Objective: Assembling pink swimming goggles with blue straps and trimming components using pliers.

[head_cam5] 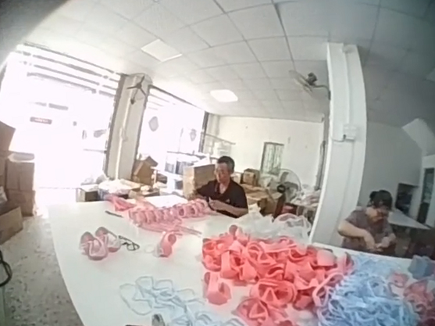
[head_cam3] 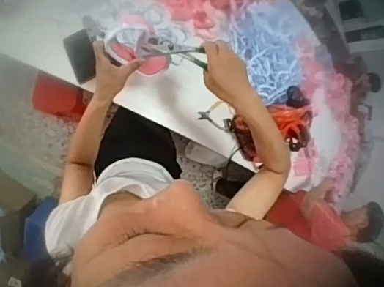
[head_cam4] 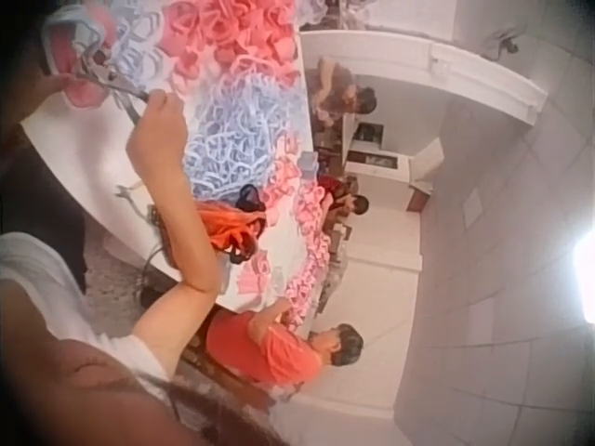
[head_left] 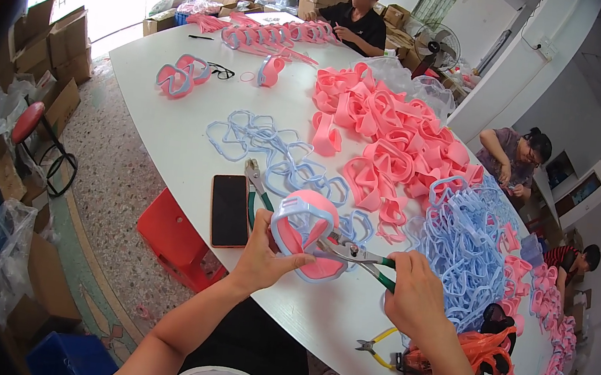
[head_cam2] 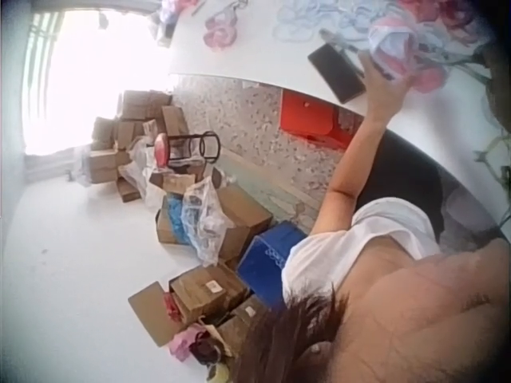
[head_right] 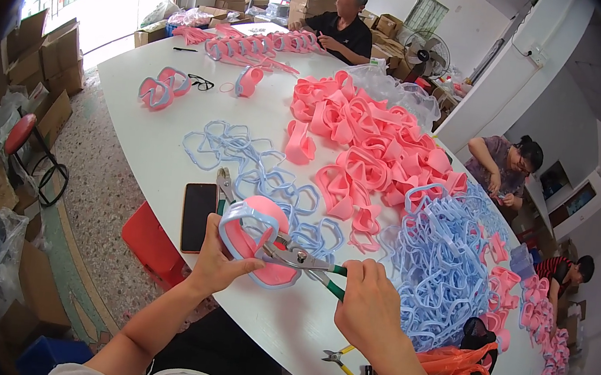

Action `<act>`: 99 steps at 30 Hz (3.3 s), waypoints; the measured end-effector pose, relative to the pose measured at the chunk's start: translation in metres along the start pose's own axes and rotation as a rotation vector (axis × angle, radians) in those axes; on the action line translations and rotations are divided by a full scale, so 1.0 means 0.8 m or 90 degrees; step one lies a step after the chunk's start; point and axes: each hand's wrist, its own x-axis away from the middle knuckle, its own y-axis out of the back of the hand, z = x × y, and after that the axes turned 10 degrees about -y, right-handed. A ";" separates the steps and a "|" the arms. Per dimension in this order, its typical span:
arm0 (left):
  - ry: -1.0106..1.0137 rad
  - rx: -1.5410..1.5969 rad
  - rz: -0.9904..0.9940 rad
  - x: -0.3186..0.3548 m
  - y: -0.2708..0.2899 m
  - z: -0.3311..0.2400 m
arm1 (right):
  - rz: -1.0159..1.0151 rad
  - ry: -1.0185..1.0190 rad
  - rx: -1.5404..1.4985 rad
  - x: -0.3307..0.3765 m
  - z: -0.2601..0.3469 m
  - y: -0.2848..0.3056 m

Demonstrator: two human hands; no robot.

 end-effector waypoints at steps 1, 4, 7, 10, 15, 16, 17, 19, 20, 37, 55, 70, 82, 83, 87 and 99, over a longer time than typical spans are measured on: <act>0.001 0.016 -0.006 -0.004 -0.002 -0.004 | -0.002 0.014 0.007 -0.001 0.003 0.004; 0.008 0.022 -0.009 -0.007 -0.006 -0.011 | 0.027 0.015 0.017 -0.001 0.004 0.005; -0.001 0.019 -0.009 -0.007 -0.005 -0.011 | 0.081 -0.003 -0.015 0.000 0.005 0.010; -0.014 0.044 -0.017 -0.005 -0.006 -0.010 | 0.094 0.001 -0.061 0.000 0.002 0.010; -0.016 0.018 -0.013 0.003 -0.001 -0.006 | 0.051 0.006 -0.064 0.003 0.004 0.008; -0.017 0.022 -0.015 0.003 -0.002 -0.007 | 0.050 0.004 -0.060 0.003 0.001 0.007; -0.017 0.026 -0.017 0.003 -0.003 -0.007 | 0.048 0.001 -0.055 0.003 -0.001 0.007; -0.043 0.014 -0.020 0.005 -0.005 -0.007 | 0.056 -0.017 -0.026 0.005 -0.001 0.002; -0.066 -0.001 -0.024 0.005 -0.006 -0.007 | 0.066 -0.035 0.001 0.006 -0.001 -0.001; -0.034 -0.078 0.004 0.002 -0.003 -0.018 | 0.136 -0.098 -0.036 0.006 -0.007 -0.008; 0.213 0.499 -0.134 -0.017 0.040 -0.008 | 0.211 -0.088 0.099 0.096 -0.027 -0.125; 0.113 0.308 0.106 -0.004 0.025 -0.012 | 0.083 -0.107 -0.567 -0.008 0.063 -0.029; 0.296 0.329 0.121 -0.016 0.002 -0.001 | 0.269 -0.267 -1.248 -0.008 0.040 -0.076; 0.328 0.358 0.101 -0.015 -0.003 0.000 | 0.266 -0.305 -1.324 -0.008 0.041 -0.083; 0.419 0.378 0.053 -0.023 -0.011 -0.006 | 0.206 -0.380 -1.324 -0.015 0.037 -0.091; 0.333 0.103 0.222 -0.038 -0.007 -0.033 | 0.050 -0.238 -0.893 -0.009 0.001 -0.065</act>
